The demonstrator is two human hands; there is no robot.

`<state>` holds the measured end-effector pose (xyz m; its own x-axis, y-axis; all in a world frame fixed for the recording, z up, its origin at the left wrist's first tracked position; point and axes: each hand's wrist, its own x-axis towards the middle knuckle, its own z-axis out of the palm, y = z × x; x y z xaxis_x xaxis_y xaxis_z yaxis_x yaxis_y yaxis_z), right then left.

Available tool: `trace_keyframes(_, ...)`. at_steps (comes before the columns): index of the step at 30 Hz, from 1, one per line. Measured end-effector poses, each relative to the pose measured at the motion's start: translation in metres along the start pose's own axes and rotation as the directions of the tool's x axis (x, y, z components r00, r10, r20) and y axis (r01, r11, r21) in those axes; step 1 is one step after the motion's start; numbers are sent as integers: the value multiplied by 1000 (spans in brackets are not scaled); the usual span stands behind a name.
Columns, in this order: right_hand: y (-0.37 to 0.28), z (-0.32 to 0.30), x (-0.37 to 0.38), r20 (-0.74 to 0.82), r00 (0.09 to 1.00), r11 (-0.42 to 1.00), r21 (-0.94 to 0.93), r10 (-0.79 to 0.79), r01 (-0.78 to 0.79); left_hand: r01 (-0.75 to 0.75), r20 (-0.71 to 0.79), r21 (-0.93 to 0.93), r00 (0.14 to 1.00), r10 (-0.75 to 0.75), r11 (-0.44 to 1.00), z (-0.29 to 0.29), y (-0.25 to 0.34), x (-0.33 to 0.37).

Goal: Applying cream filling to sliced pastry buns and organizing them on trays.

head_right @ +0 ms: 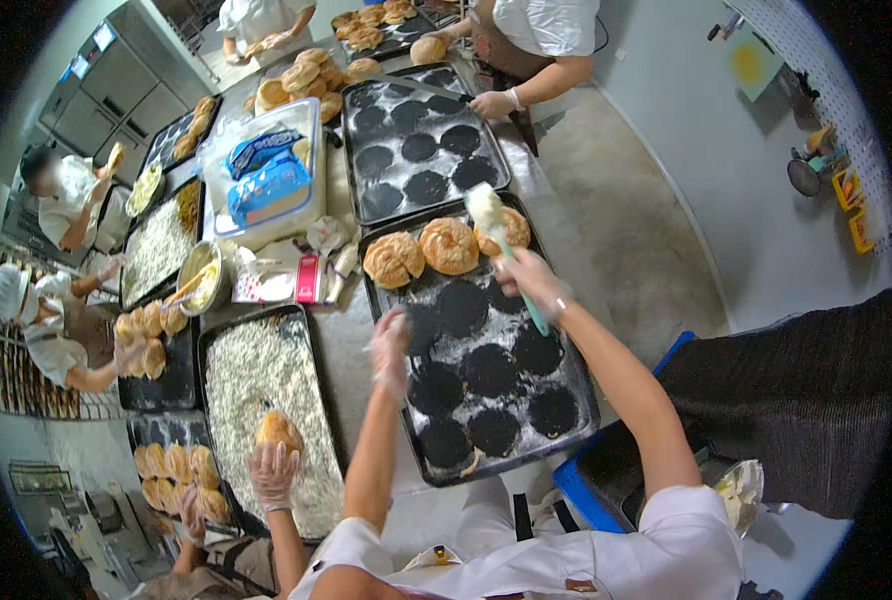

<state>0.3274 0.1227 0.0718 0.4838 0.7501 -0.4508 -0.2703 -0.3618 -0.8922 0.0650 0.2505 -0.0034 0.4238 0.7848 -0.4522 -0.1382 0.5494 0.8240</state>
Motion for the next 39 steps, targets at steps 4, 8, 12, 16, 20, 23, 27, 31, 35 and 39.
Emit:
trace_keyframes(4, 21, 37, 152, 41, 944, 782, -548, -327, 295, 90, -159, -314, 977, -145, 945, 66, -62, 83)
trace_keyframes(8, 20, 15, 200, 114, 974, 732, -644, -196, 223, 177, -173, -354, 953, -250, 918, 131, -83, 116)
trace_keyframes(12, 23, 47, 171, 151, 965, 755, -603, -212, 260, 154, 103, -482, 988, -119, 863, 99, -70, 122)
trace_keyframes(16, 39, 61, 85, 10, 969, 829, -515, -248, 218, 180, -4, -256, 982, -188, 950, 96, -19, 50)
trace_keyframes(20, 56, 52, -55, -138, 883, 873, -278, -448, 400, -39, -53, -182, 998, 30, 982, 99, -30, -38)
trace_keyframes(23, 42, 26, -173, -174, 955, 954, 137, -241, 266, 63, 146, -159, 989, -39, 985, 124, -10, -141)
trace_keyframes(27, 43, -16, -291, -71, 994, 882, 459, -89, 111, 488, 472, -459, 842, -262, 742, 118, -9, -245)
trace_keyframes(31, 55, -56, -390, 33, 999, 809, 588, -17, -6, 144, 638, -210, 770, 24, 967, 117, -66, -329)
trace_keyframes(35, 104, -99, -471, -286, 946, 986, 14, -156, 167, -483, 722, 127, 644, 254, 866, 129, -119, -399)
trace_keyframes(39, 118, -136, -545, -449, 630, 713, -655, -633, 250, -792, 860, 364, 487, 149, 489, 165, -128, -458)
